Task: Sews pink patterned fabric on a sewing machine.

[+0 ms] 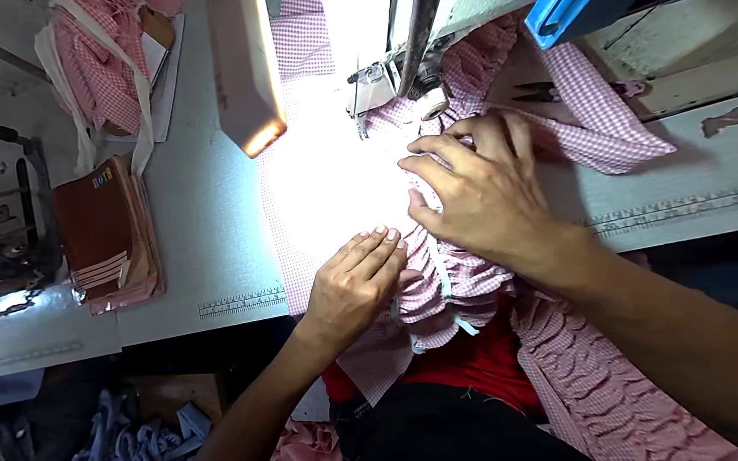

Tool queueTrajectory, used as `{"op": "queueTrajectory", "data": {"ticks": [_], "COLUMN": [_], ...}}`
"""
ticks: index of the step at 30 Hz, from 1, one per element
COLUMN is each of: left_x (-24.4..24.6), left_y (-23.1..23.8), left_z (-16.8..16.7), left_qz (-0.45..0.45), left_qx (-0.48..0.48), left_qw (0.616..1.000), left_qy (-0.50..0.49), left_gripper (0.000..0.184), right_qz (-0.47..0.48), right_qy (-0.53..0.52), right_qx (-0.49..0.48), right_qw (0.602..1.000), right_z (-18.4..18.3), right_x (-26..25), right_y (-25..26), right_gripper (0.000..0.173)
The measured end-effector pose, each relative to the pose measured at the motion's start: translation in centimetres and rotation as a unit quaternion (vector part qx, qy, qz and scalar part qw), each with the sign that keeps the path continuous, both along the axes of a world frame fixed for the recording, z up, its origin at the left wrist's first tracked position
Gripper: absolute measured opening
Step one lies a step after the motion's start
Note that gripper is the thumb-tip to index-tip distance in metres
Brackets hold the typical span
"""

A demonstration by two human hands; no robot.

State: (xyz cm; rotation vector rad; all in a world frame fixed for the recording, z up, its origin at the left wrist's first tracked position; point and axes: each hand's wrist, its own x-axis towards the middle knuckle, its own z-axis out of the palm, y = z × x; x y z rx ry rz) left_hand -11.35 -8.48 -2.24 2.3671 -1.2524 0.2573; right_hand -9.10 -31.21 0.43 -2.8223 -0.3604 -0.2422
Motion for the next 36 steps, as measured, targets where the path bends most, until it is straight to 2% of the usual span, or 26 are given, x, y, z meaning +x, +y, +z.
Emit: {"op": "queueTrajectory", "data": {"ticks": [3,6,10,14,17,19,21,22,25,28,29,32,34,36], "left_x": [-0.1,-0.12,0.01,0.12,0.15,0.19,0.21,0.23,0.27,0.31,0.34,0.39,0.53,0.66], "left_y": [-0.02,0.03,0.17,0.23,0.32,0.44,0.49,0.49,0.45,0.43,0.48,0.6,0.61,0.58], "left_z": [-0.02,0.0,0.12,0.28,0.3,0.32,0.27,0.25,0.27,0.3,0.32,0.25,0.23,0.31], "left_qz": [-0.007,-0.011,-0.01,-0.016,-0.025,-0.026,-0.026,-0.026,-0.026,-0.029,-0.028,-0.026,-0.027,-0.027], "left_qx": [0.0,-0.004,0.0,0.005,0.002,0.004,0.002,0.001,-0.001,-0.003,-0.003,0.0,-0.001,-0.007], "left_qw": [1.0,1.0,1.0,1.0,1.0,1.0,1.0,1.0,1.0,0.999,1.0,1.0,1.0,0.999], "left_qy": [0.002,0.005,0.001,0.002,0.011,0.011,0.012,0.012,0.011,0.014,0.014,0.011,0.012,0.018], "left_gripper": [0.026,0.027,0.026,0.026,0.025,0.026,0.026,0.026,0.027,0.024,0.024,0.025,0.024,0.023], "right_qz": [0.036,0.026,-0.004,0.022,0.026,0.013,0.001,0.003,0.029,0.036,0.024,-0.002,0.004,0.032], "right_qy": [-0.029,-0.053,-0.017,-0.028,-0.04,-0.024,-0.003,0.002,-0.014,-0.029,-0.024,0.0,0.003,-0.013], "right_qx": [0.003,-0.003,-0.011,-0.002,-0.001,-0.005,-0.01,-0.009,0.002,0.009,0.007,-0.002,0.001,0.012], "right_qw": [0.999,0.998,1.0,0.999,0.999,1.0,1.0,1.0,0.999,0.999,0.999,1.0,1.0,0.999], "right_z": [-0.08,-0.39,0.11,0.11,-0.22,0.14,0.45,0.46,0.35,-0.23,-0.21,-0.03,-0.06,-0.19], "right_x": [0.05,0.22,0.25,0.03,0.09,0.05,-0.01,-0.02,0.06,0.12,0.16,0.17,0.06,0.04], "right_y": [-0.04,-0.05,-0.06,-0.24,-0.21,-0.24,-0.15,-0.15,-0.18,-0.31,-0.4,-0.52,-0.5,-0.52], "right_gripper": [0.029,0.023,0.047,0.03,0.025,0.033,0.052,0.052,0.033,0.024,0.027,0.053,0.048,0.035]}}
